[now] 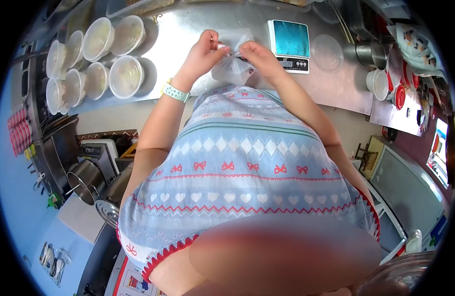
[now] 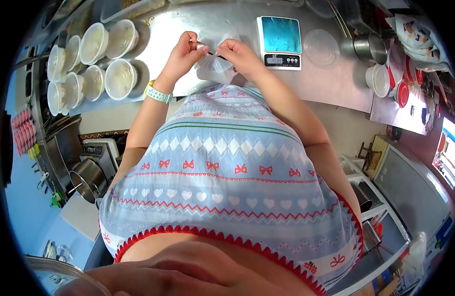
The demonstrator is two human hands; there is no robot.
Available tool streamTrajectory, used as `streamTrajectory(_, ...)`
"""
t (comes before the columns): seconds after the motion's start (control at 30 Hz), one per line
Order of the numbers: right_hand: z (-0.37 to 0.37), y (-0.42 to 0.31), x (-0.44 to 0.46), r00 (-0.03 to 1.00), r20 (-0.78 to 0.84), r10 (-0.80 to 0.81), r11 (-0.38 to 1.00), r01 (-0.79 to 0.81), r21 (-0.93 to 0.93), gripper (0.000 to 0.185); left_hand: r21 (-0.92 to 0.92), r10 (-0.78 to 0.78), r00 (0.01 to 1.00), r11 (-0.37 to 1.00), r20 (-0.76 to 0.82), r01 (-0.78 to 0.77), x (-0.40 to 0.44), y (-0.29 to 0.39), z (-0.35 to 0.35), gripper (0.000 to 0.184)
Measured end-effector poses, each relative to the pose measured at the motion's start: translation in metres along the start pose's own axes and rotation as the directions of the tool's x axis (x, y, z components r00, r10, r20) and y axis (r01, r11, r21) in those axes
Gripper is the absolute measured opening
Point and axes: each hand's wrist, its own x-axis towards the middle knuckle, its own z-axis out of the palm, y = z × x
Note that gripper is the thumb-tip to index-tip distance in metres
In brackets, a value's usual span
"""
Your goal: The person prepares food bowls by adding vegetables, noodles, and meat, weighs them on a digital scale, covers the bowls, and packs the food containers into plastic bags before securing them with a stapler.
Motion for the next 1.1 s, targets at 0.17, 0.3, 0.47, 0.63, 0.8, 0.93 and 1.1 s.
streamTrajectory(0.17,0.006,0.007,0.006,0.989,0.015,-0.149,0.971,0.144,0.191,0.023,-0.163,-0.009,0.991,0.986,0.135,0.031,0.021,0.0,-0.003,0.025)
streamTrajectory(0.3,-0.004,-0.006,0.005,0.996,-0.027,0.08,0.898,-0.06,0.436,0.017,0.091,0.019,0.988,0.995,0.153,-0.033,0.03,-0.008,-0.01,0.028)
streamTrajectory(0.47,-0.015,0.002,0.0,0.978,0.031,0.208,0.849,-0.196,0.49,0.016,0.04,-0.145,0.988,0.989,0.052,0.143,0.019,-0.02,-0.015,0.036)
streamTrajectory(0.63,-0.018,0.004,0.0,0.967,0.147,0.208,0.812,-0.254,0.526,0.018,-0.058,-0.32,0.947,0.946,-0.015,0.319,0.014,-0.019,-0.013,0.016)
streamTrajectory(0.8,-0.001,0.005,-0.015,0.959,0.258,0.119,0.798,-0.247,0.549,0.03,-0.487,-0.258,0.96,0.828,0.112,0.279,-0.015,0.005,-0.005,0.061)
streamTrajectory(0.93,0.01,-0.01,-0.017,0.953,0.113,0.281,0.884,-0.303,0.357,0.031,-0.164,-0.067,0.995,0.983,0.067,0.078,-0.025,0.007,0.014,0.081)
streamTrajectory(1.1,0.011,-0.022,-0.013,0.959,0.168,0.228,0.934,-0.264,0.24,0.025,0.16,0.042,0.994,0.985,0.097,-0.058,-0.025,-0.008,0.017,0.087)
